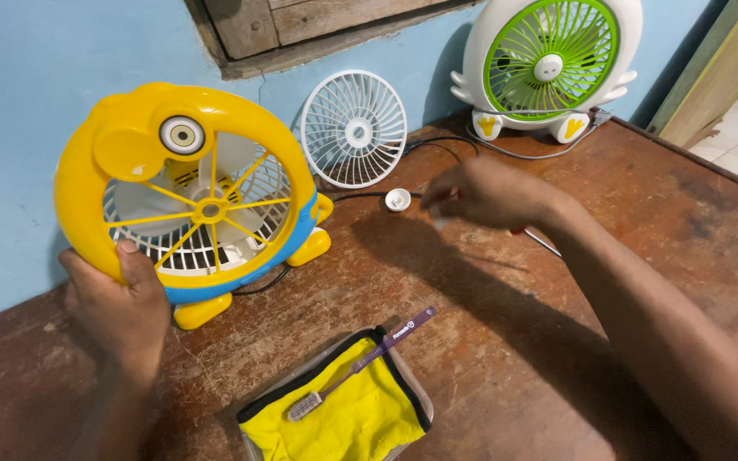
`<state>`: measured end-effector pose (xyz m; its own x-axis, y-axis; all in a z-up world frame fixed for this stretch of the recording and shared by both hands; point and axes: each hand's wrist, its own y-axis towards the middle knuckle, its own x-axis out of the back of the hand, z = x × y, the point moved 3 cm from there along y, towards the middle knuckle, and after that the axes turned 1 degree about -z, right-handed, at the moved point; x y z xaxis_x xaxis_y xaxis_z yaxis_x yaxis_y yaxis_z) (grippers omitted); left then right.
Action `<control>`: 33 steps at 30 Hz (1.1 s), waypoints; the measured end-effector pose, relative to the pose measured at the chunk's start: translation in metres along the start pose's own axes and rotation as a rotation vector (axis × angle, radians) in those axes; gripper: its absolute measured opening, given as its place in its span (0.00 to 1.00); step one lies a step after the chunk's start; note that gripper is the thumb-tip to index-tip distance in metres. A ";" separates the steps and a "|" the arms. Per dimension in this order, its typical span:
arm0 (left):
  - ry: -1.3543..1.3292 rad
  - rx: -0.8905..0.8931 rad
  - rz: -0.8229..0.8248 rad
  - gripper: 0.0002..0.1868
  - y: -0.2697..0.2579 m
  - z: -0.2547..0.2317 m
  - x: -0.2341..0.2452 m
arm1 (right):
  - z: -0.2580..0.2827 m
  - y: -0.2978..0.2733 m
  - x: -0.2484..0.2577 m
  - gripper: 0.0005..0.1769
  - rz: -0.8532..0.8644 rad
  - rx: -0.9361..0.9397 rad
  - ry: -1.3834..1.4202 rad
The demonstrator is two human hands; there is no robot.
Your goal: The person disassembles a small yellow and blue electric fan on a wooden table. They remove the front grille, unscrew the central hub with a screwdriver, and detach the fan blade, leaving the components on the table.
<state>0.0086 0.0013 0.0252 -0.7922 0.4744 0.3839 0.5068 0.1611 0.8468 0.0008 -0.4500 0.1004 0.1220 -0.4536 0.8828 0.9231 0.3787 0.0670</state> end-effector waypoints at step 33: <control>-0.196 -0.123 -0.112 0.34 -0.002 -0.001 -0.012 | -0.011 0.061 0.006 0.13 -0.744 -0.052 0.642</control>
<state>0.0168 -0.0054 0.0190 -0.7541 0.6200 0.2166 0.3649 0.1213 0.9231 0.0615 -0.4384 0.1052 -0.3356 -0.9201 0.2022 0.8577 -0.2097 0.4694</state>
